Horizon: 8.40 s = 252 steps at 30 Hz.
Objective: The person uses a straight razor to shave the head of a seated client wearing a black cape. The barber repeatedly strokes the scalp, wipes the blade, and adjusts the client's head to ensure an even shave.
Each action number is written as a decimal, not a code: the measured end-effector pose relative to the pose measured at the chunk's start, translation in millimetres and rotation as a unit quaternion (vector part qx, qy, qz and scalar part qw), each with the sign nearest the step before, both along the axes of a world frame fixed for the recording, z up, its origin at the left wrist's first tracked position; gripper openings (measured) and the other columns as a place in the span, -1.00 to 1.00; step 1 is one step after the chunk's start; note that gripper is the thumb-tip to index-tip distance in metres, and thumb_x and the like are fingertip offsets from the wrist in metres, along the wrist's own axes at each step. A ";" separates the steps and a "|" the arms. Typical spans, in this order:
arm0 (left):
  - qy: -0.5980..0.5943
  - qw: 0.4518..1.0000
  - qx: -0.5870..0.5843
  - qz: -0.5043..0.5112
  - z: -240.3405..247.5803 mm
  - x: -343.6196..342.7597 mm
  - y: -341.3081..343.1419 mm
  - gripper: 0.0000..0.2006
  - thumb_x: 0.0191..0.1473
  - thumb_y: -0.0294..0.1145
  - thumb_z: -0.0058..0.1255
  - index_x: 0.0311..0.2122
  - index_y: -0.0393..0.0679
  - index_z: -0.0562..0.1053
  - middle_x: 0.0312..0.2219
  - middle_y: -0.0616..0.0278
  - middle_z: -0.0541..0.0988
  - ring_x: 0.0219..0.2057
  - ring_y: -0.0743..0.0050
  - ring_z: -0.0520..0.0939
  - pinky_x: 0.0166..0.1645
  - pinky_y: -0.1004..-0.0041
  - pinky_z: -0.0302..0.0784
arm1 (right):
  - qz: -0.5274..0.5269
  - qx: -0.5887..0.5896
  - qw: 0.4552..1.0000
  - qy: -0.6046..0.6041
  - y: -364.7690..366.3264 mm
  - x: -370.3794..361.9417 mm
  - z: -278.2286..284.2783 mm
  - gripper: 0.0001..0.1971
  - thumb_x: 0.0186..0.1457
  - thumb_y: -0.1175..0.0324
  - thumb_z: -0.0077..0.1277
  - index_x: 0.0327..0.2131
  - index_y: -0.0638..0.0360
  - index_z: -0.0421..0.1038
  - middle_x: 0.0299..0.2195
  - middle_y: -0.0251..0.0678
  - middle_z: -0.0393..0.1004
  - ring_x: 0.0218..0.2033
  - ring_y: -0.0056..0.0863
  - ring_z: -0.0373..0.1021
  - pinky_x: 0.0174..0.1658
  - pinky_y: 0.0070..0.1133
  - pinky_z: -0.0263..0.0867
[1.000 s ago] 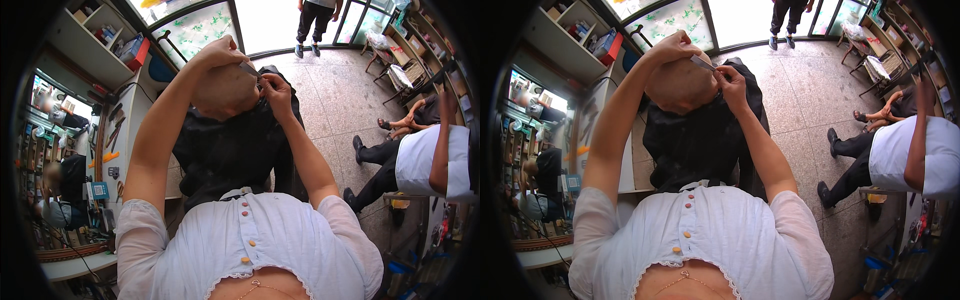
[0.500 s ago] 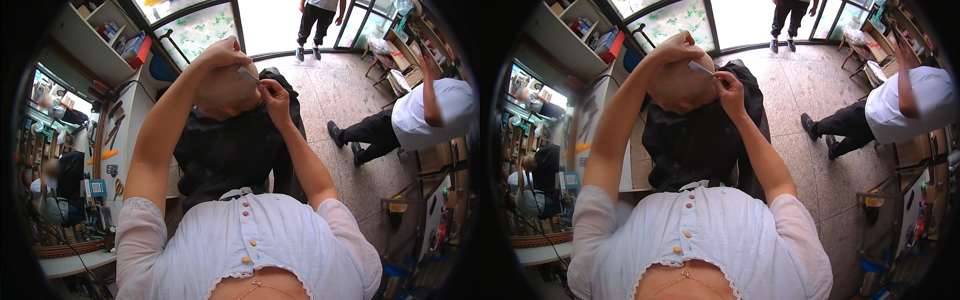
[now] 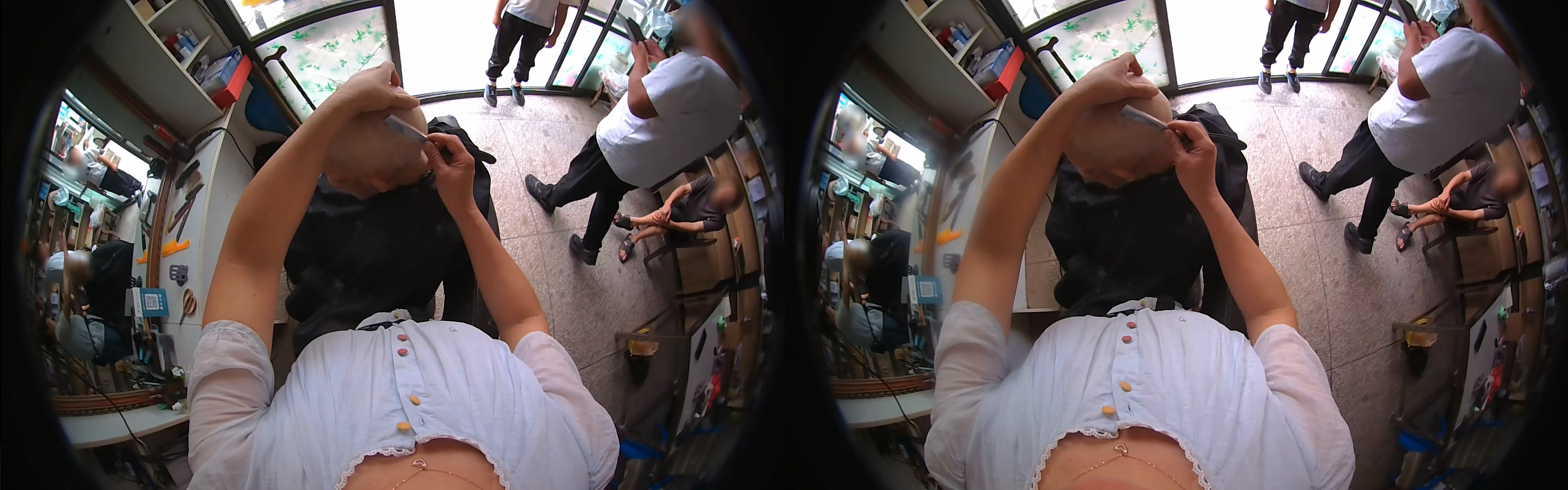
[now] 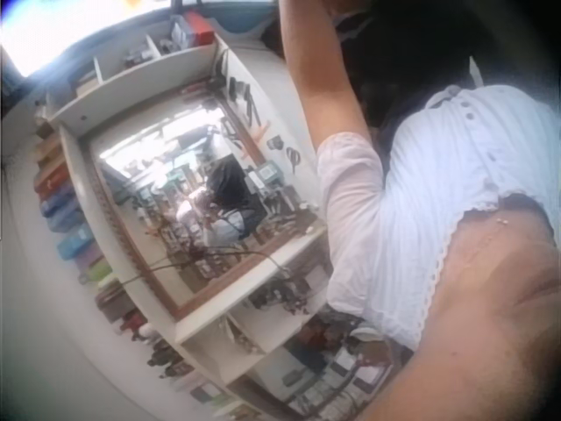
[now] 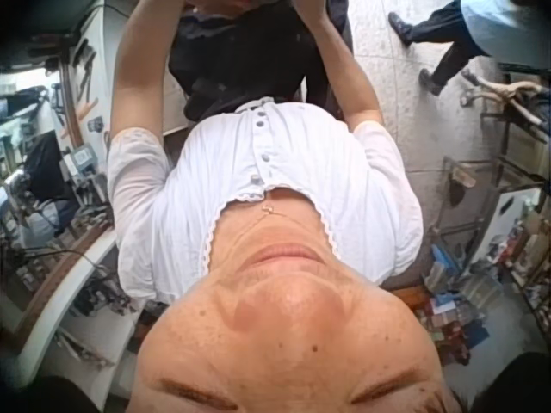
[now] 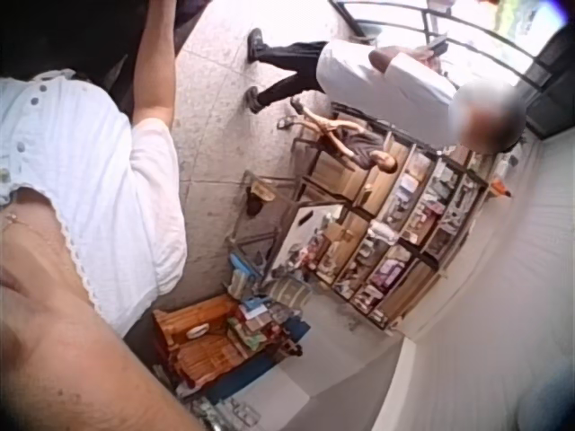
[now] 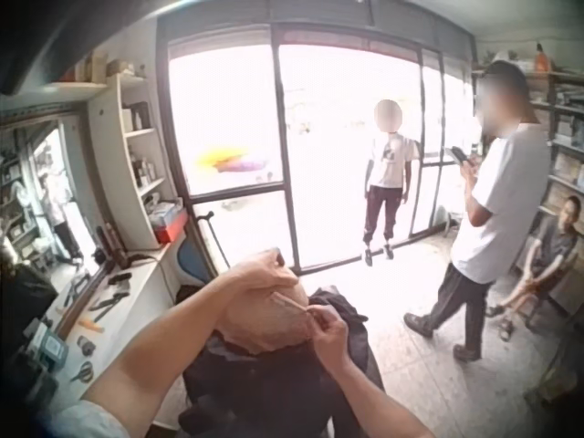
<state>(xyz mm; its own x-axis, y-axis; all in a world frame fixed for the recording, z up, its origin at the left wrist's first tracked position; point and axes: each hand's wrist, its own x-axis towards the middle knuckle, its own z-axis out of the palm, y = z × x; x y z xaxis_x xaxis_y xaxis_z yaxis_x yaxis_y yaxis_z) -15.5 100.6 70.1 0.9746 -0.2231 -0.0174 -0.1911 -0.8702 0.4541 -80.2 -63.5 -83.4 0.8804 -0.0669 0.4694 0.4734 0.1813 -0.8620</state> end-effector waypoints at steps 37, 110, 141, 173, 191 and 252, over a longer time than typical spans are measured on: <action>-0.018 0.999 -0.044 0.000 -7.3 -4.4 33.7 -0.32 -0.16 0.05 0.19 -0.01 -0.25 0.37 -0.11 -0.03 0.49 -0.08 0.17 0.50 0.03 0.42 0.36 | -0.118 -0.198 0.966 -0.114 6.2 -21.2 34.2 -0.90 0.01 0.49 0.07 -0.34 0.15 0.46 -0.46 -0.35 0.38 -0.58 -0.59 0.34 -0.51 -0.67 0.27; -0.013 0.999 -0.042 0.029 -6.5 -11.8 39.8 -0.27 -0.18 0.20 0.13 -0.02 -0.21 0.36 -0.13 -0.03 0.49 -0.11 0.17 0.51 0.00 0.36 0.37 | -0.105 -0.208 0.963 -0.133 12.2 -18.0 26.7 -0.89 -0.01 0.52 0.08 -0.35 0.14 0.46 -0.49 -0.34 0.37 -0.59 -0.55 0.35 -0.51 -0.65 0.25; -0.007 0.992 -0.115 -0.045 -26.6 -20.8 95.8 -0.10 -0.26 0.19 0.24 0.16 -0.08 0.23 0.08 -0.05 0.32 0.10 0.03 0.35 0.19 0.29 0.23 | -0.179 -0.277 0.929 -0.171 25.9 -27.3 65.3 -0.88 -0.01 0.39 0.14 -0.35 0.10 0.48 -0.46 -0.39 0.35 -0.61 -0.55 0.33 -0.51 -0.60 0.27; -0.067 0.997 -0.030 0.012 -17.9 -34.1 72.2 -0.10 -0.25 0.39 0.06 0.12 -0.09 0.29 -0.08 -0.08 0.48 -0.03 -0.01 0.48 0.06 0.27 0.36 | -0.196 -0.372 0.876 -0.237 15.6 -29.2 46.4 -0.85 -0.07 0.45 0.10 -0.35 0.03 0.46 -0.46 -0.38 0.36 -0.58 -0.37 0.39 -0.50 -0.48 0.32; -0.065 0.997 -0.022 0.026 -13.0 -34.7 63.2 -0.08 -0.22 0.43 -0.02 0.12 -0.12 0.28 -0.07 -0.05 0.48 -0.03 0.03 0.48 0.06 0.29 0.35 | -0.196 -0.389 0.860 -0.264 9.9 -28.7 43.4 -0.87 -0.05 0.45 0.09 -0.34 0.05 0.46 -0.45 -0.39 0.37 -0.56 -0.36 0.39 -0.51 -0.48 0.30; -0.128 0.991 -0.031 0.012 -33.4 -11.9 87.3 -0.11 -0.33 0.42 0.11 -0.02 -0.16 0.42 -0.19 0.00 0.55 -0.17 0.12 0.58 -0.04 0.35 0.46 | -0.224 -0.439 0.839 -0.232 34.1 -22.8 83.0 -0.86 -0.05 0.35 0.12 -0.35 0.02 0.46 -0.44 -0.39 0.38 -0.55 -0.32 0.43 -0.50 -0.46 0.36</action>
<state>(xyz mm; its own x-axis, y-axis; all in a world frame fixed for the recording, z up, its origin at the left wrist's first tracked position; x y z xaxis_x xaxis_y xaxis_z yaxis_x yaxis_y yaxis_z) -27.3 187.9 36.7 0.9502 -0.1933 0.2446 -0.2872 -0.8480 0.4454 -103.0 -29.4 -0.4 0.5680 0.2085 0.7962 0.6461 -0.7122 -0.2744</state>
